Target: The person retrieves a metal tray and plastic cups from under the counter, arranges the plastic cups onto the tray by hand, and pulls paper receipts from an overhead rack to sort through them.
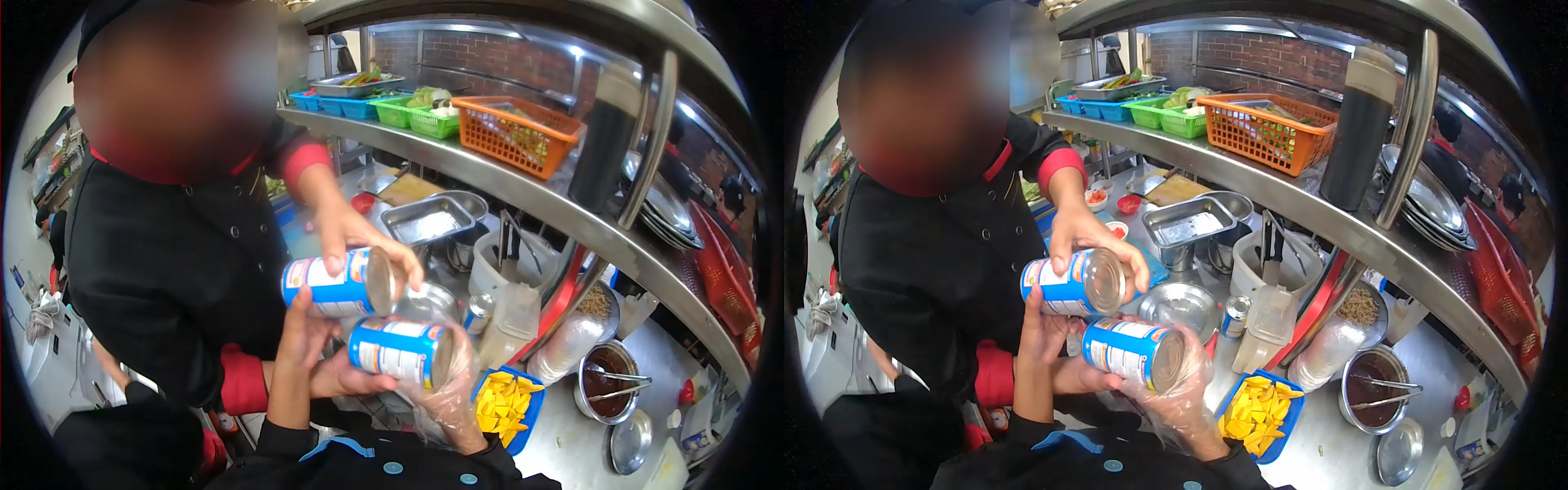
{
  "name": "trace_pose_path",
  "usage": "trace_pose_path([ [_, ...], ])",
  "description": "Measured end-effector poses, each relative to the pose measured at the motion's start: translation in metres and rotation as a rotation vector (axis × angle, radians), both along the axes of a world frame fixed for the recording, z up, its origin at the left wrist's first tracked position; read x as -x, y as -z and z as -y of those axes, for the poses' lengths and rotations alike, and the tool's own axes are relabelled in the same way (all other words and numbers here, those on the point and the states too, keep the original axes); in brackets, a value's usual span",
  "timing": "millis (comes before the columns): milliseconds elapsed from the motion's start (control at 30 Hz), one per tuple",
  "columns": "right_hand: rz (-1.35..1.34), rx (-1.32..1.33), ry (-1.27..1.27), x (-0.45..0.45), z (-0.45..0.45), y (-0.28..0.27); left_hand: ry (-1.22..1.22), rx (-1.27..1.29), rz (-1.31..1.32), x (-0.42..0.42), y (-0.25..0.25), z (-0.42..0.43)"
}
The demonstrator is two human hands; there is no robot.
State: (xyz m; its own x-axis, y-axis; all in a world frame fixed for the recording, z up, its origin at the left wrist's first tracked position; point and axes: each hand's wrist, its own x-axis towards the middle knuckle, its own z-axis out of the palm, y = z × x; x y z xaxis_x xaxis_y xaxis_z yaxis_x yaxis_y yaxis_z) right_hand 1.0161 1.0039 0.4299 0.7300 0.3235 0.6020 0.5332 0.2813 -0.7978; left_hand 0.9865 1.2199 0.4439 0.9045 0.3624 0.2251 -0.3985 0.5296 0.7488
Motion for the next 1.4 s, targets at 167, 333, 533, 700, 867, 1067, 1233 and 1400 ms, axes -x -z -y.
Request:
trace_pose_path([
  [167,-0.092,-0.185,0.071,0.000,0.020,-0.001,-0.004,0.320,0.010,0.033,-0.015,0.045],
  [333,-0.154,-0.574,0.075,0.016,0.054,-0.080,0.266,0.264,-0.015,0.063,0.003,0.064],
  [533,-0.183,-0.669,0.155,0.020,0.048,-0.091,0.565,0.456,-0.113,0.058,0.019,0.110],
  [700,-0.191,-0.637,0.023,0.028,0.045,-0.065,0.589,0.441,-0.084,0.060,0.023,0.129],
  [867,-0.397,-0.551,0.009,0.047,0.050,-0.040,0.610,0.326,-0.138,0.063,0.028,0.143],
  [1067,-0.554,-0.433,-0.022,0.055,0.070,-0.024,0.917,-0.494,-0.190,0.057,0.026,0.111],
  [1233,-0.291,-0.082,0.177,0.045,0.071,0.002,0.975,-0.268,-0.225,0.056,0.058,0.112],
  [1400,-0.349,0.056,0.232,0.050,0.098,0.026,1.077,0.438,0.121,0.043,0.073,0.108],
])
